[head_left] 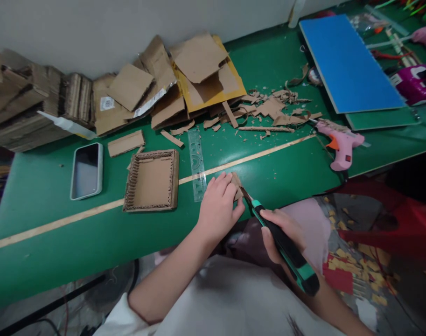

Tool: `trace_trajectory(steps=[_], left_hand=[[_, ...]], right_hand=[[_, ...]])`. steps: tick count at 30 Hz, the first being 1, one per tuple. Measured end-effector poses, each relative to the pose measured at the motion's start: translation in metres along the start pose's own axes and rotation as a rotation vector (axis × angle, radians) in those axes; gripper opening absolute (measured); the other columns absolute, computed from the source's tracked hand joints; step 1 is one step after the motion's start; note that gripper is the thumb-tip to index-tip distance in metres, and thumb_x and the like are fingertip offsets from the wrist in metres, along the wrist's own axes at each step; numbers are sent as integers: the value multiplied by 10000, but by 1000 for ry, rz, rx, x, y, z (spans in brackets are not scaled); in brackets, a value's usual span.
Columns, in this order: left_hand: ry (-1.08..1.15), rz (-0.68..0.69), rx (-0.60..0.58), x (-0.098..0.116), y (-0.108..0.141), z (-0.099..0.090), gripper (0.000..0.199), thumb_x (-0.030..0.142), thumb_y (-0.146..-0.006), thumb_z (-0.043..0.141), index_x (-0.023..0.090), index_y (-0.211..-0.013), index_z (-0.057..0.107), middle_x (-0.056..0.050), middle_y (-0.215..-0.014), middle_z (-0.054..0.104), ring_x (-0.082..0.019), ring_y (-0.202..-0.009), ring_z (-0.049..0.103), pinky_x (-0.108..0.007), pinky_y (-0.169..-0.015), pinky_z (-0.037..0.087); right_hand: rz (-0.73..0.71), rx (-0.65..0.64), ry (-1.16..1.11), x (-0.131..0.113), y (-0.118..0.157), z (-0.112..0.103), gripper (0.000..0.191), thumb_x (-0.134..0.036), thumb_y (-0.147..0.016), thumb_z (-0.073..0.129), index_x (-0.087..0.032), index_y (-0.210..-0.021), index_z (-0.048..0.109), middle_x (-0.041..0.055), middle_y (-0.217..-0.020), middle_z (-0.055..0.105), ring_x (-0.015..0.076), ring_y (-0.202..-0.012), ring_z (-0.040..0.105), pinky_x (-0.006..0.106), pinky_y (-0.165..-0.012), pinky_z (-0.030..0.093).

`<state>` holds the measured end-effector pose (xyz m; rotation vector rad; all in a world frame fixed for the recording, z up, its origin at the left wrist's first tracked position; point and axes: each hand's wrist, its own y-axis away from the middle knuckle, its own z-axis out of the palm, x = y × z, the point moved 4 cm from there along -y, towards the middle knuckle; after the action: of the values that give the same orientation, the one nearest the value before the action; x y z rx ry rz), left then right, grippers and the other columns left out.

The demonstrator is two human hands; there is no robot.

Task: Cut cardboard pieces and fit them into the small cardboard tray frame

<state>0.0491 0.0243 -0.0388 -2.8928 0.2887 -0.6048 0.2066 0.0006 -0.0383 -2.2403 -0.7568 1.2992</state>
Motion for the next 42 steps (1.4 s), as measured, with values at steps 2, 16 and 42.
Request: trace_trajectory(steps=[2, 16, 42], left_hand=[[-4, 0, -5, 0, -1, 0, 146, 204, -802, 530, 145, -935, 532, -164, -1217, 554, -302, -1225, 455, -490, -1015, 381], [-3, 4, -2, 0, -1, 1, 133, 193, -789, 537, 132, -907, 539, -171, -1217, 550, -305, -1223, 453, -473, -1020, 375], [130, 244, 290, -23, -8, -80, 450, 265, -750, 623, 192, -1181, 514, -143, -1207, 483, -258, -1119, 515, -391, -907, 480]], right_hand=[[-29, -3, 5, -1, 0, 0, 444, -131, -712, 554, -196, -1152, 562, 59, -860, 683, 201, -727, 645, 349, -616, 569], [-26, -88, 56, 0, 8, -7, 467, -125, -720, 541, -205, -1180, 514, 56, -849, 673, 184, -713, 653, 295, -566, 548], [-234, -337, 695, 37, -64, 6, 440, -77, -856, 405, -239, -1256, 491, 50, -863, 629, 164, -803, 588, 247, -619, 445]])
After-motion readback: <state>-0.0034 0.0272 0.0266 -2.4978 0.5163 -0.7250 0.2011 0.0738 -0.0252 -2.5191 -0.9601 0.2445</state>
